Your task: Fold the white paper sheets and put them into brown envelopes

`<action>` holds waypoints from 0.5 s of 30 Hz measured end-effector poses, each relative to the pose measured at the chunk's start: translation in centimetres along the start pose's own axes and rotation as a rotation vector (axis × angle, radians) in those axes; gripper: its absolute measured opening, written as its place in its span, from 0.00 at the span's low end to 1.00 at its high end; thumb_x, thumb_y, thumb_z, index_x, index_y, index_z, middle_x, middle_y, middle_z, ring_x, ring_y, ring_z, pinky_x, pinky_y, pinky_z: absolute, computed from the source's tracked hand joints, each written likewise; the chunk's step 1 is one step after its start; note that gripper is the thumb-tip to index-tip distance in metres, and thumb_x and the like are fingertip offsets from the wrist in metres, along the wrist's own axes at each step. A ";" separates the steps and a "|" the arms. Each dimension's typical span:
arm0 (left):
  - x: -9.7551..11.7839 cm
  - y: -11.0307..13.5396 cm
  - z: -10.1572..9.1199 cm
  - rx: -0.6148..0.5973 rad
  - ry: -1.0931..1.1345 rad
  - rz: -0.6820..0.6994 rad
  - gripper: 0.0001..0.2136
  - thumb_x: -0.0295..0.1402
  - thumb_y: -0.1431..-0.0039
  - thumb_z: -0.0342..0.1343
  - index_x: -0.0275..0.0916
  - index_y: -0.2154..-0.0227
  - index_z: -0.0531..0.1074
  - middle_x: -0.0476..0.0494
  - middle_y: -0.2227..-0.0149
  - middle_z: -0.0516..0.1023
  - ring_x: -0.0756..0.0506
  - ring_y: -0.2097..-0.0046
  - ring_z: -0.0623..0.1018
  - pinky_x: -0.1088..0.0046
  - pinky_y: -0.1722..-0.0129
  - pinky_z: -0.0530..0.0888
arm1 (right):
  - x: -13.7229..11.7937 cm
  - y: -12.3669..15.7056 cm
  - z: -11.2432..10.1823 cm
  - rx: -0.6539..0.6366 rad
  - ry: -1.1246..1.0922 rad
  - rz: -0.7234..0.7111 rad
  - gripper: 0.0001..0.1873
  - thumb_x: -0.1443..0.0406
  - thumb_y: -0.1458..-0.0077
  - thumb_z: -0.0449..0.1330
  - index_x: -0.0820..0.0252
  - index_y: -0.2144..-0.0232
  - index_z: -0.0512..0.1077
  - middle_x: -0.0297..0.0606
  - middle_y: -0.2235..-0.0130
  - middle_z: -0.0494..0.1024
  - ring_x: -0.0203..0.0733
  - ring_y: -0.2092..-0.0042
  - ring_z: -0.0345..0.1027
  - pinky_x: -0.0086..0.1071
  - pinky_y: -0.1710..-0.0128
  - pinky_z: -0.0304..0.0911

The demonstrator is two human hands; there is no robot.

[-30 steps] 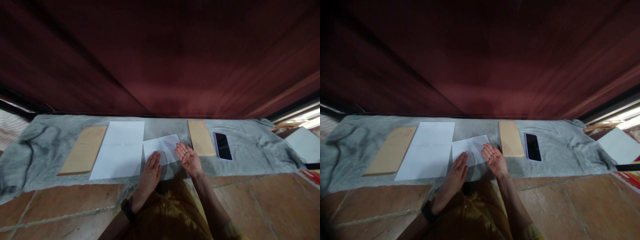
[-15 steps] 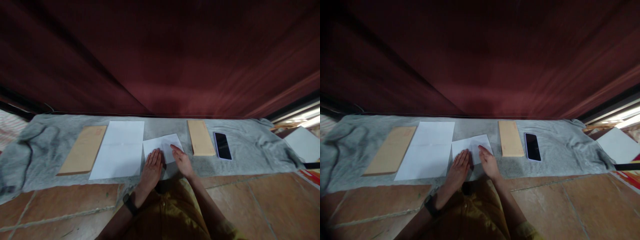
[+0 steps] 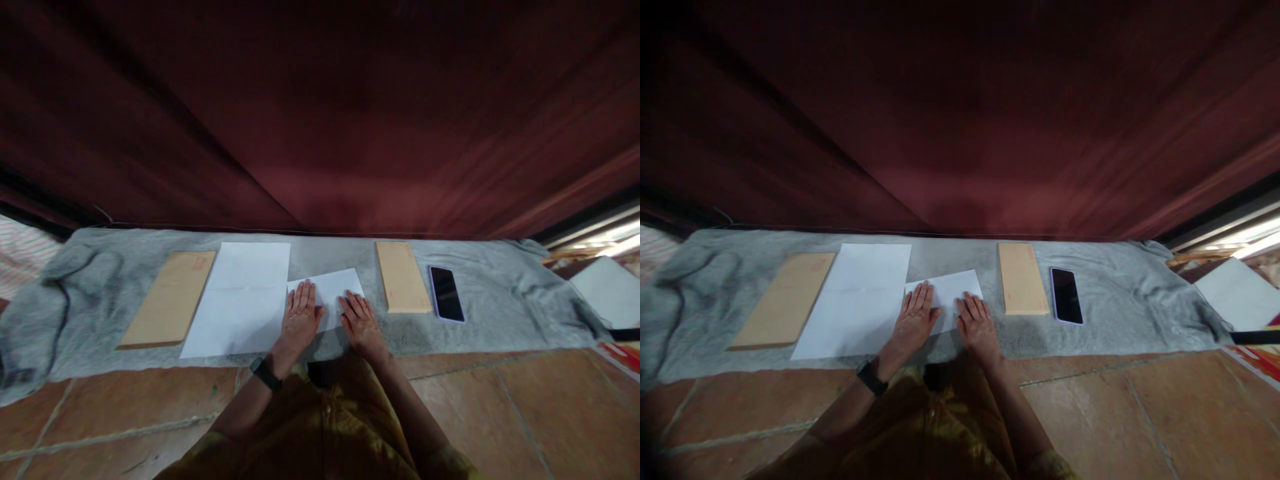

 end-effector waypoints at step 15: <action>0.1 -5.5 -1.0 -0.157 -0.029 0.019 0.23 0.30 0.34 0.47 0.31 0.38 0.65 0.31 0.39 0.71 0.37 0.39 0.70 0.58 0.37 0.63 | 0.1 3.8 -0.7 0.083 0.019 0.058 0.27 0.64 0.31 0.49 0.58 0.32 0.57 0.48 0.30 0.57 0.53 0.29 0.48 0.54 0.34 0.53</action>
Point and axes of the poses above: each hand's wrist, its own y-axis away from the middle knuckle, its own z-axis out of the palm, x = y × z, the point moved 10 cm from there along -y, towards the middle knuckle
